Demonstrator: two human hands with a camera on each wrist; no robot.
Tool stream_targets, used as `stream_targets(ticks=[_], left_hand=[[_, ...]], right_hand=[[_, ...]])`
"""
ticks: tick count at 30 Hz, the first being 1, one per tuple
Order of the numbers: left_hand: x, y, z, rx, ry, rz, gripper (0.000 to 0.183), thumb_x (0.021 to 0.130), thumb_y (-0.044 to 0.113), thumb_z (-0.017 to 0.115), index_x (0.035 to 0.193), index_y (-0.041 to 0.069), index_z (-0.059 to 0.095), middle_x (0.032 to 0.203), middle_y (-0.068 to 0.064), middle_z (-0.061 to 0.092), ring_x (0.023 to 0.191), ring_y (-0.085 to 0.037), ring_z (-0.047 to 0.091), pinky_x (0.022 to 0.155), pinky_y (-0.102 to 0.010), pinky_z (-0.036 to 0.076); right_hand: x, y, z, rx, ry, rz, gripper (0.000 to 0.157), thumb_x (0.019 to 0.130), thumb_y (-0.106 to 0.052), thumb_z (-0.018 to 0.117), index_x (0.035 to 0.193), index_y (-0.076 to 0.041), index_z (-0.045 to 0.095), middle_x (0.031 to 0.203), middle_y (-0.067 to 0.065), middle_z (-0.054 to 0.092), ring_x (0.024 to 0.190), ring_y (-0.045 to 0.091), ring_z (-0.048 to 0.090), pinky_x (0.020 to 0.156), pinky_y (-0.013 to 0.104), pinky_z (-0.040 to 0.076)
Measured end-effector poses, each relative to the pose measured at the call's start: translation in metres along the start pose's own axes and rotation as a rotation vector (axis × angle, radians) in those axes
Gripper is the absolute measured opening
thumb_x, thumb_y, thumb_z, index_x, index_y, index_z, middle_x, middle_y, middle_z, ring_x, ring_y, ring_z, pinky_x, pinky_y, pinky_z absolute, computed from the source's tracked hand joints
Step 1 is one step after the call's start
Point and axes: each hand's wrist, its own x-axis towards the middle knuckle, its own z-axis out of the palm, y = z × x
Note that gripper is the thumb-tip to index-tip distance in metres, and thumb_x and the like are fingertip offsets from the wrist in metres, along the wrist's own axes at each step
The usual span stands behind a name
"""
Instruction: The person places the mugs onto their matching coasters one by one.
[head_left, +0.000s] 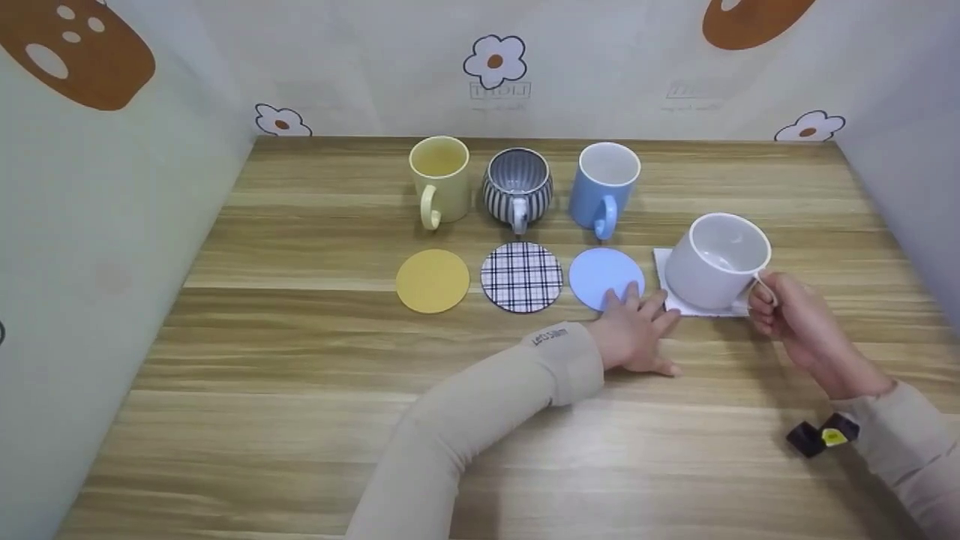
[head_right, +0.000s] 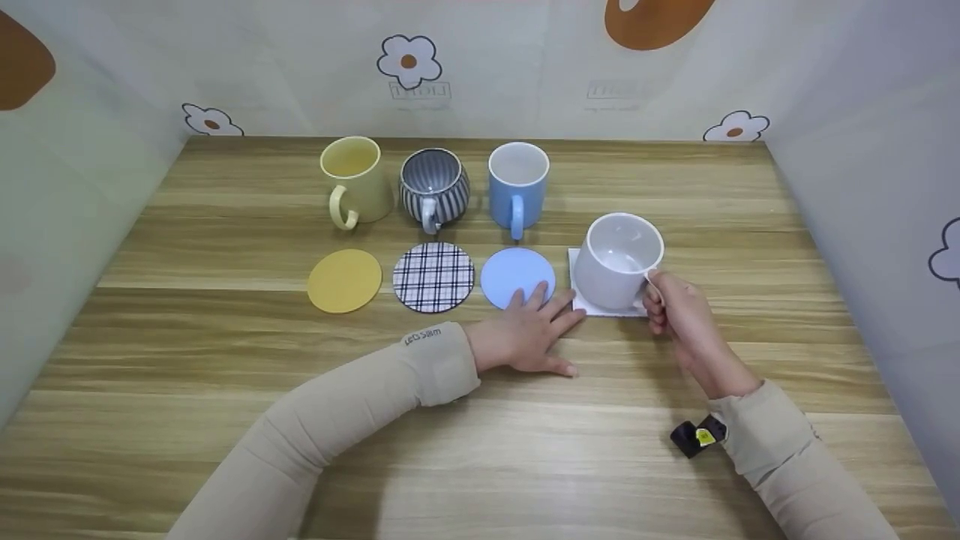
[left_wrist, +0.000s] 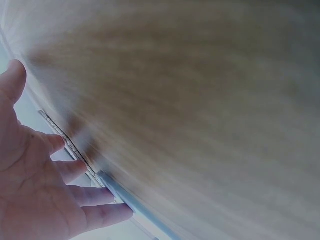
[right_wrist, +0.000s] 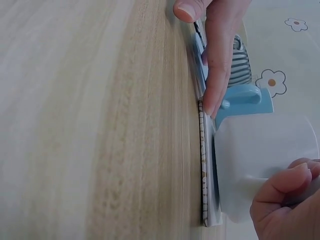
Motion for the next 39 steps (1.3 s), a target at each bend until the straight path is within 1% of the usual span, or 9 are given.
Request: stream_targets(ticks=[5, 10, 17, 19, 21, 24, 26, 33, 39], left_hand=[[0.0, 0.0, 0.0, 0.001, 0.006, 0.001, 0.085, 0.077, 0.079, 0.027, 0.146, 0.037, -0.001, 0.154, 0.007, -0.009, 0.141, -0.029, -0.003, 0.111, -0.048, 0.01], [-0.002, 0.0, -0.001, 0.027, 0.004, -0.002, 0.084, 0.078, 0.078, 0.027, 0.146, 0.037, -0.001, 0.154, 0.008, -0.008, 0.141, -0.029, -0.001, 0.111, -0.047, 0.012], [-0.002, 0.0, -0.001, 0.022, 0.0, 0.0, 0.085, 0.078, 0.078, 0.027, 0.146, 0.037, -0.002, 0.154, 0.007, -0.009, 0.141, -0.029, -0.002, 0.111, -0.047, 0.011], [-0.002, 0.0, 0.0, 0.021, 0.001, 0.0, 0.085, 0.078, 0.078, 0.027, 0.146, 0.037, -0.002, 0.154, 0.007, -0.01, 0.141, -0.029, -0.002, 0.111, -0.047, 0.011], [-0.002, -0.001, 0.0, 0.02, 0.001, -0.002, 0.085, 0.078, 0.078, 0.027, 0.146, 0.038, -0.002, 0.154, 0.007, -0.01, 0.141, -0.029, -0.002, 0.111, -0.048, 0.011], [-0.002, -0.001, 0.0, 0.016, -0.003, -0.004, 0.084, 0.078, 0.078, 0.027, 0.146, 0.038, -0.003, 0.154, 0.008, -0.011, 0.141, -0.029, -0.003, 0.111, -0.048, 0.01], [-0.003, -0.001, -0.001, 0.009, -0.005, -0.004, 0.084, 0.078, 0.078, 0.027, 0.146, 0.038, -0.003, 0.154, 0.008, -0.011, 0.141, -0.029, -0.003, 0.112, -0.048, 0.01], [-0.003, -0.001, -0.001, -0.011, -0.006, 0.001, 0.085, 0.078, 0.077, 0.029, 0.146, 0.037, -0.002, 0.154, 0.007, -0.011, 0.141, -0.029, -0.003, 0.111, -0.048, 0.009], [-0.003, 0.0, -0.001, -0.009, 0.002, -0.004, 0.086, 0.077, 0.078, 0.03, 0.146, 0.037, -0.001, 0.154, 0.008, -0.009, 0.141, -0.029, -0.003, 0.112, -0.047, 0.01]], right_hand=[[-0.001, 0.001, 0.0, 0.005, -0.003, -0.004, 0.041, 0.096, -0.01, 0.022, 0.058, -0.012, 0.037, 0.055, -0.004, 0.034, 0.056, 0.02, 0.015, 0.053, 0.031, 0.008], [-0.001, 0.003, -0.002, 0.006, 0.004, -0.009, 0.042, 0.095, -0.008, 0.022, 0.057, -0.012, 0.038, 0.054, -0.005, 0.036, 0.055, 0.019, 0.015, 0.054, 0.031, 0.009], [-0.002, 0.006, -0.005, -0.028, -0.035, -0.021, 0.04, 0.096, -0.009, 0.02, 0.059, -0.011, 0.036, 0.056, -0.005, 0.038, 0.055, 0.021, 0.017, 0.054, 0.032, 0.011], [-0.003, 0.006, -0.007, -0.05, -0.046, -0.018, 0.04, 0.097, -0.011, 0.021, 0.06, -0.012, 0.037, 0.057, -0.005, 0.039, 0.052, 0.018, 0.022, 0.05, 0.029, 0.015], [-0.003, 0.004, -0.008, -0.077, -0.054, -0.006, 0.041, 0.099, -0.014, 0.023, 0.062, -0.013, 0.039, 0.058, -0.005, 0.042, 0.05, 0.014, 0.03, 0.047, 0.024, 0.023], [-0.004, 0.002, -0.011, -0.122, -0.056, 0.022, 0.04, 0.1, -0.021, 0.027, 0.064, -0.014, 0.044, 0.061, -0.005, 0.048, 0.052, 0.008, 0.044, 0.05, 0.02, 0.039], [-0.004, 0.0, -0.012, -0.145, -0.052, 0.043, 0.04, 0.1, -0.023, 0.03, 0.065, -0.014, 0.047, 0.063, -0.005, 0.051, 0.053, 0.007, 0.047, 0.05, 0.02, 0.043], [-0.006, -0.005, -0.013, -0.23, -0.014, 0.079, 0.038, 0.098, -0.028, 0.04, 0.07, -0.013, 0.06, 0.066, -0.005, 0.059, 0.055, 0.005, 0.054, 0.053, 0.021, 0.05], [-0.008, -0.006, -0.015, -0.287, 0.03, 0.075, 0.034, 0.097, -0.027, 0.044, 0.072, -0.015, 0.064, 0.07, -0.006, 0.061, 0.057, 0.006, 0.055, 0.055, 0.021, 0.051]])
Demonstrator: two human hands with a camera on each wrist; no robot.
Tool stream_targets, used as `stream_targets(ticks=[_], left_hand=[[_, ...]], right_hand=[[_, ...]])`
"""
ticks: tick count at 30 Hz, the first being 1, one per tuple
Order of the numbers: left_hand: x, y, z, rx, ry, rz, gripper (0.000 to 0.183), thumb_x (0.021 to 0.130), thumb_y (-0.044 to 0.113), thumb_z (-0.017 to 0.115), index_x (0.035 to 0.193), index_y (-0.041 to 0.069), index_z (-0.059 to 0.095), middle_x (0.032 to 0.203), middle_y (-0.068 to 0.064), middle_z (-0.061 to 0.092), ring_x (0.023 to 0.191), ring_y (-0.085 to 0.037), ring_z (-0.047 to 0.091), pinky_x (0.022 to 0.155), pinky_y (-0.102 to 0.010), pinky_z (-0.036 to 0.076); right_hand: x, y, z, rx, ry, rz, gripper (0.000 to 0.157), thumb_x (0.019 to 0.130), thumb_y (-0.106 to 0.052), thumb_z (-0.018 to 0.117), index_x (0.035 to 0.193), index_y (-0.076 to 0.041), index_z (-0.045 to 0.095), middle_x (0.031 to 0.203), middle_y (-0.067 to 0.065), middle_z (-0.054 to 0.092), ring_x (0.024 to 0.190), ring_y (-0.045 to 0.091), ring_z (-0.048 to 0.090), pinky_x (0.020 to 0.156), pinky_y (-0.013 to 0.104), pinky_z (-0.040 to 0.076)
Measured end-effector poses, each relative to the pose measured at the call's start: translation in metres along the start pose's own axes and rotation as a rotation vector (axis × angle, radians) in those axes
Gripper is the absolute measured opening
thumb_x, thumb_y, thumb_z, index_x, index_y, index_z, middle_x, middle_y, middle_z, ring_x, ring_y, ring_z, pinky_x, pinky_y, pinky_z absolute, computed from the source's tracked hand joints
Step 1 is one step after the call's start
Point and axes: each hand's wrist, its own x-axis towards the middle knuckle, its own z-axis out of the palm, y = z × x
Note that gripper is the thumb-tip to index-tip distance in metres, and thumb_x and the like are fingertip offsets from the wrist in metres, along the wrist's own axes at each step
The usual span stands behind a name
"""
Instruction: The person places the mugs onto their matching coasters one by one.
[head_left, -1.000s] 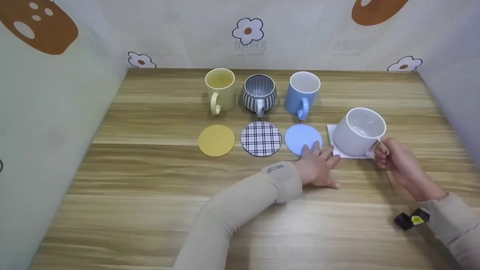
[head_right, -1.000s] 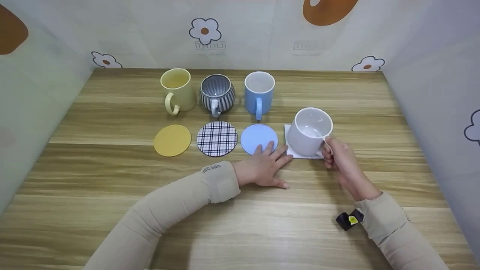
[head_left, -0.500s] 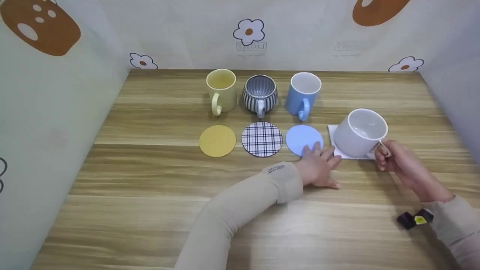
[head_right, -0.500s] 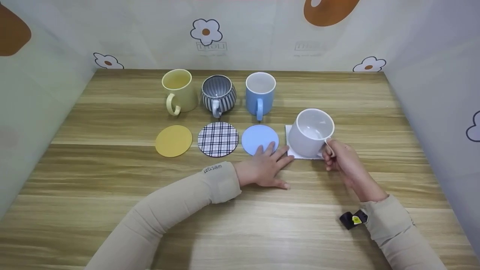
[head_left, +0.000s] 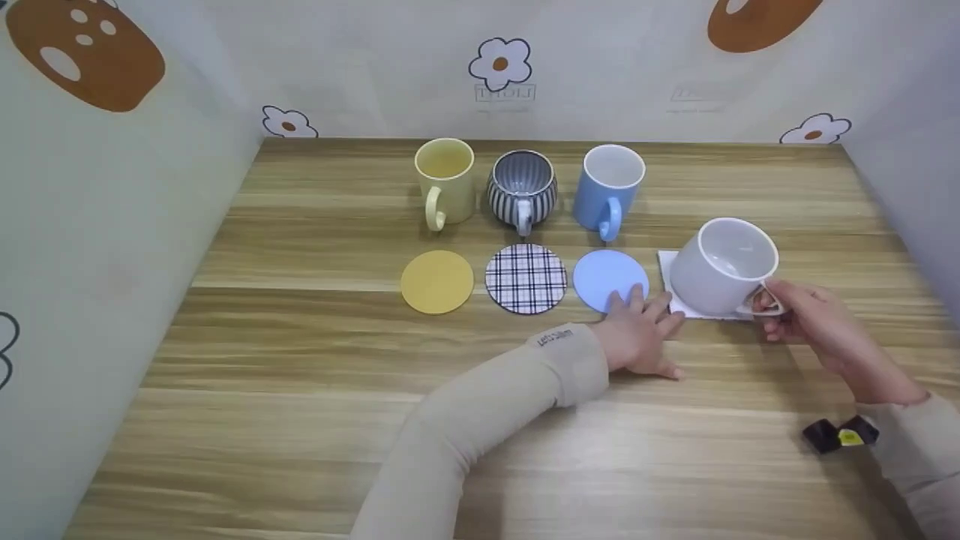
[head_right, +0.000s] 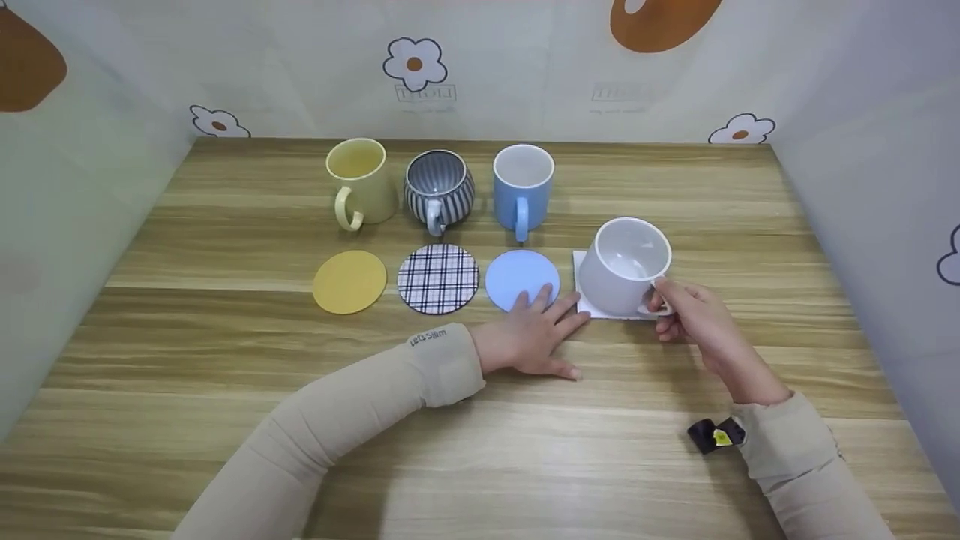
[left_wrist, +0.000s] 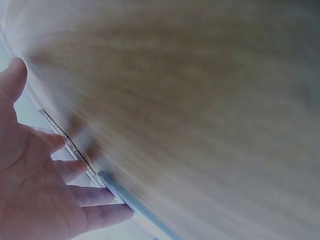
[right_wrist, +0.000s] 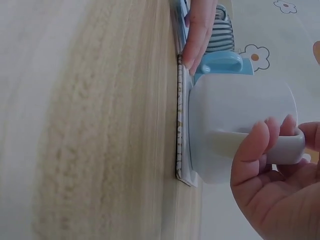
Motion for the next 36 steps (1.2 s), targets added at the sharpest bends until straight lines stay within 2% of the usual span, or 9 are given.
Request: stream_targets(ticks=[4, 13, 16, 18, 20, 23, 25, 31, 36], left_hand=[[0.0, 0.0, -0.001, -0.001, -0.01, -0.003, 0.086, 0.077, 0.078, 0.03, 0.146, 0.038, -0.002, 0.154, 0.009, -0.01, 0.141, -0.028, -0.003, 0.112, -0.047, 0.01], [0.001, -0.001, -0.001, 0.007, -0.006, 0.011, 0.084, 0.078, 0.078, 0.028, 0.146, 0.036, 0.0, 0.154, 0.007, -0.008, 0.14, -0.03, -0.001, 0.113, -0.041, 0.006], [0.001, 0.0, 0.0, 0.019, -0.011, 0.014, 0.084, 0.078, 0.078, 0.026, 0.146, 0.036, -0.002, 0.154, 0.007, -0.01, 0.14, -0.031, -0.003, 0.113, -0.039, 0.002], [0.0, 0.0, 0.0, 0.017, -0.011, 0.016, 0.084, 0.078, 0.078, 0.025, 0.146, 0.036, -0.002, 0.154, 0.007, -0.01, 0.14, -0.031, -0.005, 0.113, -0.04, 0.001], [0.0, 0.0, 0.0, 0.006, -0.009, 0.018, 0.084, 0.078, 0.078, 0.026, 0.146, 0.036, -0.002, 0.154, 0.007, -0.011, 0.14, -0.031, -0.007, 0.113, -0.041, -0.001], [0.0, -0.001, 0.0, 0.002, 0.0, 0.02, 0.085, 0.078, 0.078, 0.027, 0.146, 0.036, -0.001, 0.154, 0.006, -0.01, 0.14, -0.031, -0.008, 0.113, -0.041, -0.001], [0.0, -0.001, 0.001, 0.005, 0.002, 0.018, 0.085, 0.078, 0.078, 0.027, 0.146, 0.036, -0.001, 0.154, 0.006, -0.011, 0.14, -0.031, -0.008, 0.113, -0.042, -0.001], [0.0, 0.0, 0.002, 0.051, 0.005, 0.012, 0.084, 0.078, 0.078, 0.023, 0.146, 0.035, -0.002, 0.154, 0.005, -0.011, 0.14, -0.03, -0.006, 0.113, -0.042, 0.002], [0.0, -0.001, 0.002, 0.054, 0.014, 0.023, 0.085, 0.078, 0.078, 0.022, 0.147, 0.034, -0.002, 0.154, 0.005, -0.01, 0.14, -0.031, -0.007, 0.113, -0.043, 0.002]], right_hand=[[0.0, -0.002, -0.003, -0.061, 0.0, -0.007, 0.033, 0.097, -0.026, 0.044, 0.074, -0.015, 0.065, 0.072, -0.006, 0.061, 0.058, 0.006, 0.055, 0.056, 0.022, 0.051], [-0.003, -0.008, -0.012, -0.346, -0.015, -0.028, 0.029, 0.098, -0.025, 0.042, 0.082, -0.027, 0.066, 0.077, -0.011, 0.061, 0.063, 0.005, 0.059, 0.061, 0.023, 0.053], [-0.004, -0.013, -0.016, -0.414, -0.033, -0.037, 0.026, 0.098, -0.025, 0.042, 0.086, -0.027, 0.064, 0.08, -0.013, 0.061, 0.067, 0.007, 0.061, 0.063, 0.023, 0.053], [-0.004, -0.016, -0.017, -0.457, -0.04, -0.026, 0.023, 0.098, -0.026, 0.042, 0.092, -0.021, 0.064, 0.081, -0.013, 0.061, 0.068, 0.007, 0.061, 0.064, 0.023, 0.053], [-0.004, -0.021, -0.018, -0.497, -0.047, -0.013, 0.026, 0.098, -0.026, 0.042, 0.1, -0.009, 0.062, 0.08, -0.012, 0.062, 0.068, 0.008, 0.061, 0.064, 0.024, 0.053], [-0.003, -0.028, -0.018, -0.578, -0.049, 0.008, 0.042, 0.097, -0.027, 0.042, 0.11, 0.012, 0.054, 0.076, -0.009, 0.062, 0.068, 0.006, 0.06, 0.064, 0.023, 0.053], [-0.003, -0.033, -0.019, -0.636, -0.041, 0.017, 0.051, 0.097, -0.028, 0.041, 0.115, 0.019, 0.047, 0.076, -0.009, 0.061, 0.068, 0.004, 0.059, 0.064, 0.021, 0.051], [-0.004, -0.047, -0.025, -0.741, 0.01, -0.018, 0.051, 0.097, -0.032, 0.041, 0.116, 0.015, 0.05, 0.079, -0.023, 0.055, 0.068, 0.0, 0.056, 0.062, 0.019, 0.048], [-0.003, -0.059, -0.025, -0.76, 0.026, -0.03, 0.052, 0.097, -0.033, 0.042, 0.116, 0.015, 0.05, 0.079, -0.022, 0.055, 0.067, 0.0, 0.057, 0.061, 0.019, 0.048]])
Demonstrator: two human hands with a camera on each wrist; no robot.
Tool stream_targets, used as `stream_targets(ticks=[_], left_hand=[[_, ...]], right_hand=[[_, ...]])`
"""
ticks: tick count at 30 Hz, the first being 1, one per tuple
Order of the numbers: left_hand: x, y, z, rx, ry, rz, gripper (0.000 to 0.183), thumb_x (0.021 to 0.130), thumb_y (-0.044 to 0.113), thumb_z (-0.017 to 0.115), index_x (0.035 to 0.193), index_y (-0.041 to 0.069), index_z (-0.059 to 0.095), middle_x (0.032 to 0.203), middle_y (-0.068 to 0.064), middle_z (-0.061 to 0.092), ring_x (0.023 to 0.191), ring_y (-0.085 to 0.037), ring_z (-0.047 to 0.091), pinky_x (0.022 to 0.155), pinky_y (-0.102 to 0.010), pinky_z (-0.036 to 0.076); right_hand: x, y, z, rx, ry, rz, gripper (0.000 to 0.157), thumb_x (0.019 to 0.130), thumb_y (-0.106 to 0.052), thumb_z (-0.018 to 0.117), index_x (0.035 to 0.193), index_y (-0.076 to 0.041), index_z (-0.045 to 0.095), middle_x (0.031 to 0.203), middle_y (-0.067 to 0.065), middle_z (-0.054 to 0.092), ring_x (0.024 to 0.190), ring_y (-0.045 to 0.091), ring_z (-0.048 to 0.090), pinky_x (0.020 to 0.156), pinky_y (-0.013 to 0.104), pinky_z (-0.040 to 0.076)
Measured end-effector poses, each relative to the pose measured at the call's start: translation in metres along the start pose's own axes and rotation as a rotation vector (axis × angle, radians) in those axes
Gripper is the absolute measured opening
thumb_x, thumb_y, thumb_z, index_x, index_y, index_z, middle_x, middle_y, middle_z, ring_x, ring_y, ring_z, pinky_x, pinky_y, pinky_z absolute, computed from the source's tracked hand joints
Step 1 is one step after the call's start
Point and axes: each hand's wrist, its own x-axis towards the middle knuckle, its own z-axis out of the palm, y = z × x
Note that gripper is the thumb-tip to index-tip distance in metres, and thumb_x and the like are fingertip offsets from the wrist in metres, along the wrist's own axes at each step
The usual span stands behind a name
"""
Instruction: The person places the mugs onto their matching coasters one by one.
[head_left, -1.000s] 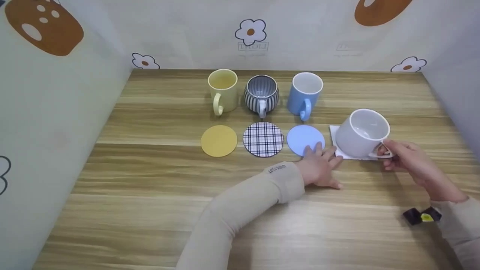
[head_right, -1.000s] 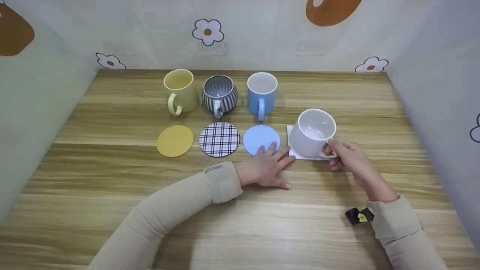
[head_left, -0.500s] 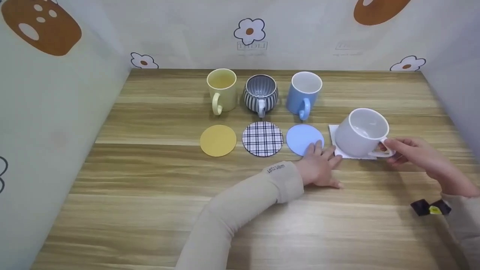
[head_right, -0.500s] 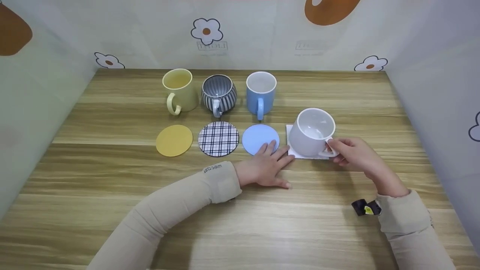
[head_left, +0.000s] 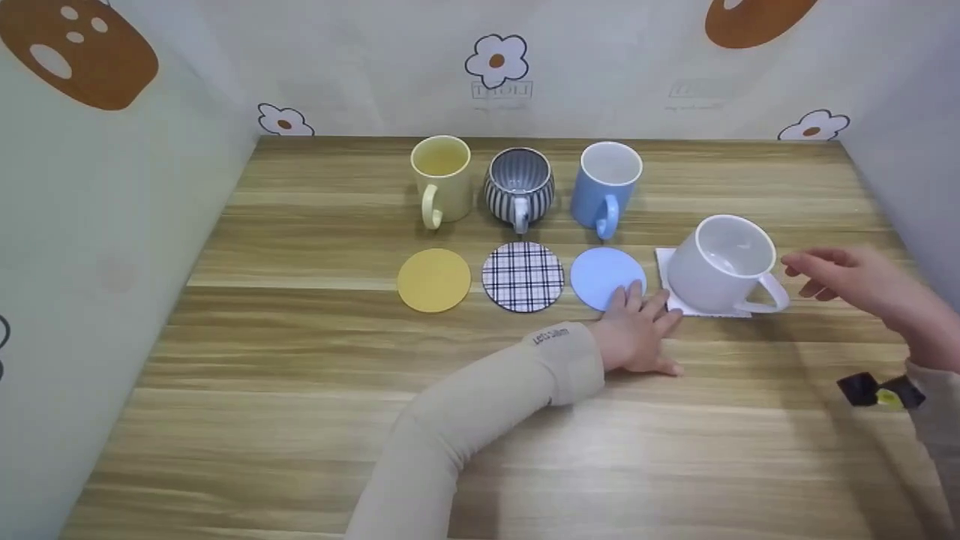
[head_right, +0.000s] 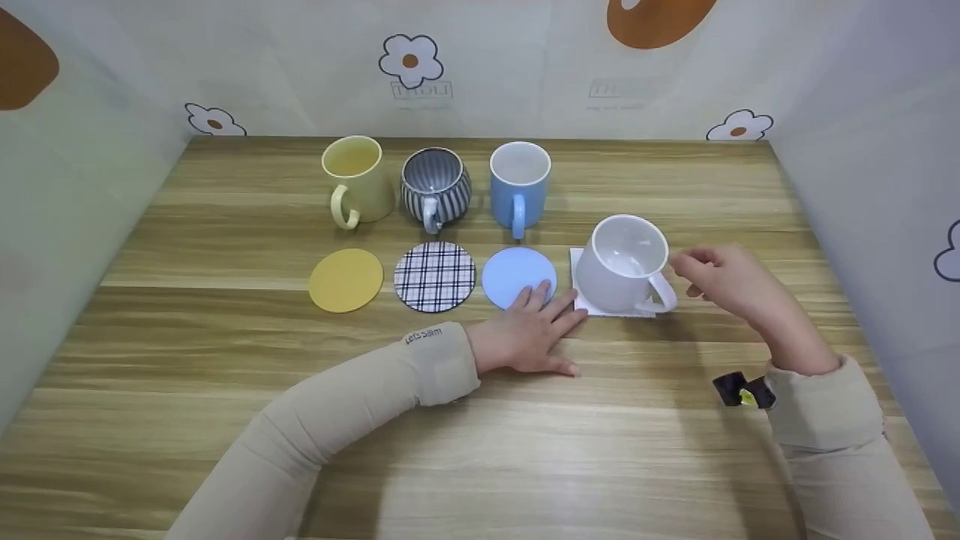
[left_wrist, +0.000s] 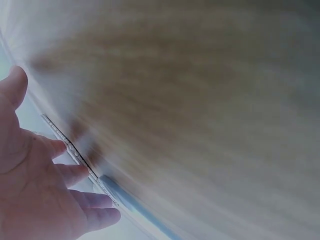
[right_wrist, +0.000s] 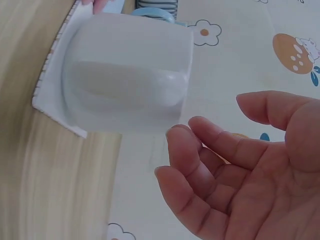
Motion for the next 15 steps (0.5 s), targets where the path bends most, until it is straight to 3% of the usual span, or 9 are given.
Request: stream_targets(ticks=[7, 12, 15], left_hand=[[-0.007, -0.004, 0.002, 0.039, 0.066, 0.028, 0.085, 0.079, 0.077, 0.022, 0.147, 0.032, -0.001, 0.155, 0.002, -0.008, 0.14, -0.032, -0.005, 0.113, -0.045, 0.007], [-0.014, -0.01, 0.003, 0.039, 0.094, 0.041, 0.084, 0.081, 0.076, 0.023, 0.148, 0.03, 0.003, 0.155, 0.001, -0.004, 0.14, -0.033, -0.002, 0.112, -0.046, 0.01], [-0.018, -0.015, 0.004, 0.014, 0.113, 0.045, 0.083, 0.081, 0.075, 0.026, 0.148, 0.03, 0.005, 0.155, 0.001, -0.001, 0.14, -0.034, 0.0, 0.112, -0.046, 0.011]], right_hand=[[0.004, -0.023, -0.005, -0.015, 0.052, -0.056, 0.05, 0.097, -0.031, 0.041, 0.12, 0.013, 0.049, 0.077, -0.028, 0.052, 0.065, -0.003, 0.056, 0.059, 0.017, 0.048], [0.009, -0.038, -0.005, -0.005, 0.069, -0.058, 0.052, 0.097, -0.033, 0.041, 0.125, 0.01, 0.045, 0.086, -0.018, 0.056, 0.066, -0.002, 0.055, 0.06, 0.017, 0.048], [0.012, -0.046, -0.003, -0.002, 0.065, -0.042, 0.054, 0.096, -0.037, 0.041, 0.127, 0.007, 0.044, 0.085, -0.021, 0.055, 0.067, -0.002, 0.055, 0.061, 0.017, 0.047]])
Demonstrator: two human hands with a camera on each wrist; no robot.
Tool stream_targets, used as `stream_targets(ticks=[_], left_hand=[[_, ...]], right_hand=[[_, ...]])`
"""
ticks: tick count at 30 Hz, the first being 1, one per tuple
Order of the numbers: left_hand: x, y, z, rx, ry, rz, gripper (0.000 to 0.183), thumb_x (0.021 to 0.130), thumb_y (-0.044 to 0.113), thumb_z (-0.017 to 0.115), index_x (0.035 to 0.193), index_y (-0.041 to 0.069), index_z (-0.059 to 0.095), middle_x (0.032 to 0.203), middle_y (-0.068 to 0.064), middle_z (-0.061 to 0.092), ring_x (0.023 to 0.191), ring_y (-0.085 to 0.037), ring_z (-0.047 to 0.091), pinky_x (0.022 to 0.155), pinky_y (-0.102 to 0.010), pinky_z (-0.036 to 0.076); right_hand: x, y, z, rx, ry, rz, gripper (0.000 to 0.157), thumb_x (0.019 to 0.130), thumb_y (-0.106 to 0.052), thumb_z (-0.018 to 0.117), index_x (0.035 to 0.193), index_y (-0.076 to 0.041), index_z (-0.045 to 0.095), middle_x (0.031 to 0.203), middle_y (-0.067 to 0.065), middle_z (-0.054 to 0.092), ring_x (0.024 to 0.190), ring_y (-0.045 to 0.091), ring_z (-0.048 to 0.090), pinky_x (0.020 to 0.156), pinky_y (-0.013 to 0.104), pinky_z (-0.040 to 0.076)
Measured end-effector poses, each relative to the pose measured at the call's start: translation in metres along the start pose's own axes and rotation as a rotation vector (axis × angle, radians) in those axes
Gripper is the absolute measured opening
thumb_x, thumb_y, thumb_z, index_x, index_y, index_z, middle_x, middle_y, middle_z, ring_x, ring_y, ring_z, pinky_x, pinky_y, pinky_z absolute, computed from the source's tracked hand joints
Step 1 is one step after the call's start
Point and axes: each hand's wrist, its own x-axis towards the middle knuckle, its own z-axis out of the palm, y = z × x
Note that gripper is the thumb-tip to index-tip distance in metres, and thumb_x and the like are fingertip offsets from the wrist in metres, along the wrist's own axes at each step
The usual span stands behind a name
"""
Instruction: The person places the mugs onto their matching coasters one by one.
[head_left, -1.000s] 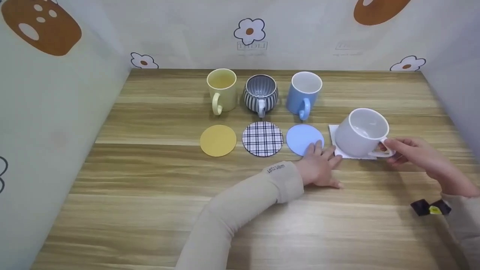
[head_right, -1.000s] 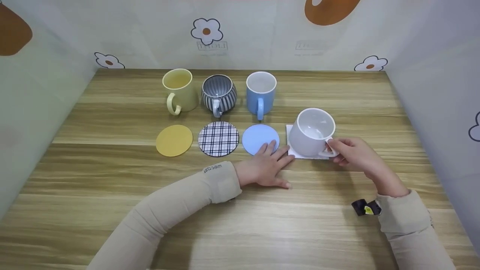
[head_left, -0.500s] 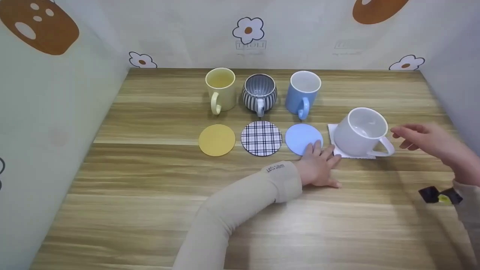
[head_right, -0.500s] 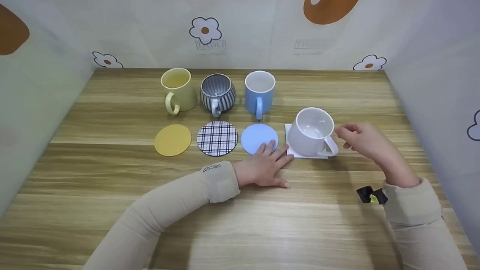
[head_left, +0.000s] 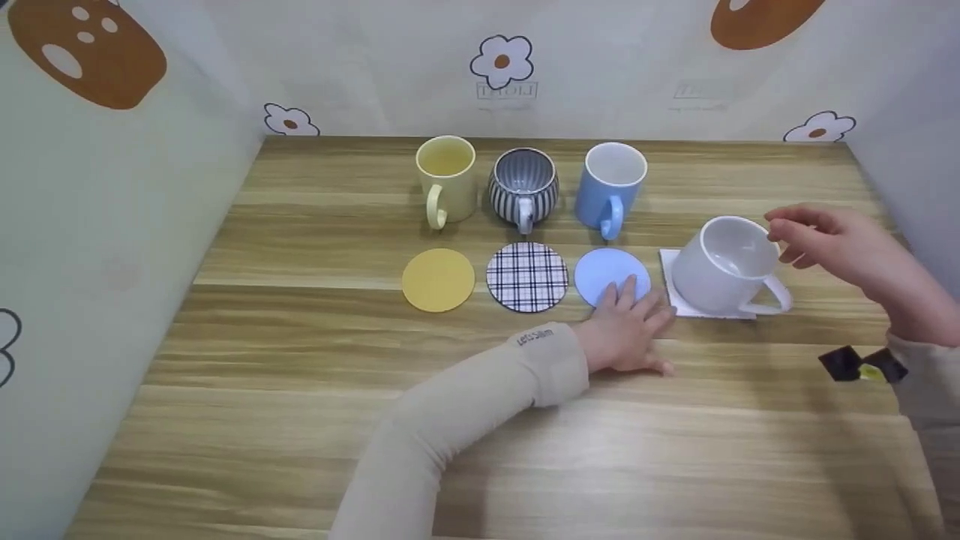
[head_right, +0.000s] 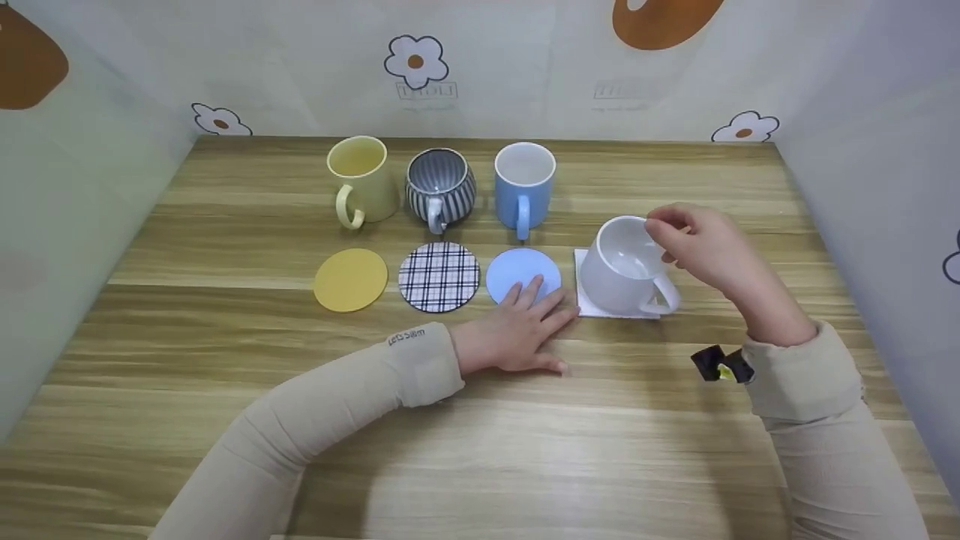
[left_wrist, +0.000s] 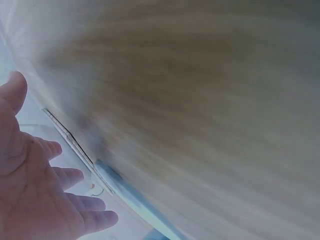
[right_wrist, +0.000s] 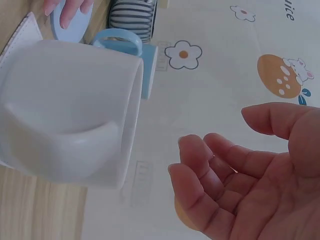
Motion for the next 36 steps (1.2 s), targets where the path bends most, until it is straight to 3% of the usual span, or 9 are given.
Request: stream_targets(ticks=[4, 12, 23, 28, 36], left_hand=[[-0.005, -0.01, 0.002, -0.034, 0.02, -0.009, 0.081, 0.082, 0.073, 0.029, 0.148, 0.029, 0.009, 0.155, 0.0, 0.0, 0.14, -0.035, 0.0, 0.112, -0.047, 0.011], [-0.011, -0.033, 0.009, -0.077, 0.03, -0.052, 0.079, 0.085, 0.07, 0.031, 0.148, 0.026, 0.012, 0.155, -0.003, 0.003, 0.139, -0.037, 0.003, 0.111, -0.048, 0.012], [-0.021, -0.051, 0.013, -0.118, 0.031, -0.064, 0.079, 0.085, 0.068, 0.032, 0.148, 0.026, 0.009, 0.155, -0.005, 0.001, 0.139, -0.038, 0.002, 0.111, -0.05, 0.012], [-0.027, -0.058, 0.014, -0.144, 0.022, -0.077, 0.081, 0.085, 0.069, 0.032, 0.148, 0.026, 0.008, 0.155, -0.006, -0.002, 0.139, -0.037, 0.001, 0.111, -0.05, 0.01], [-0.035, -0.066, 0.015, -0.158, 0.034, -0.101, 0.08, 0.085, 0.067, 0.034, 0.148, 0.025, 0.008, 0.155, -0.007, 0.001, 0.139, -0.039, 0.002, 0.111, -0.051, 0.012]], right_hand=[[0.005, -0.009, 0.003, 0.015, -0.009, 0.001, 0.053, 0.095, -0.037, 0.043, 0.128, 0.005, 0.043, 0.08, -0.026, 0.054, 0.067, -0.001, 0.057, 0.062, 0.016, 0.046], [0.014, -0.028, 0.018, 0.141, 0.022, -0.068, 0.048, 0.095, -0.029, 0.047, 0.125, 0.008, 0.045, 0.081, -0.016, 0.06, 0.066, 0.005, 0.061, 0.063, 0.015, 0.049], [0.029, -0.051, 0.036, 0.146, 0.013, -0.076, 0.052, 0.094, -0.034, 0.047, 0.128, 0.005, 0.045, 0.102, 0.009, 0.059, 0.073, 0.005, 0.06, 0.065, 0.016, 0.049], [0.034, -0.058, 0.046, 0.16, -0.025, -0.061, 0.057, 0.094, -0.038, 0.045, 0.132, 0.003, 0.04, 0.117, 0.021, 0.05, 0.078, 0.005, 0.058, 0.068, 0.015, 0.049], [0.045, -0.064, 0.069, 0.282, -0.046, -0.07, 0.062, 0.095, -0.035, 0.045, 0.139, 0.005, 0.027, 0.125, 0.022, 0.04, 0.076, 0.003, 0.057, 0.065, 0.018, 0.052]])
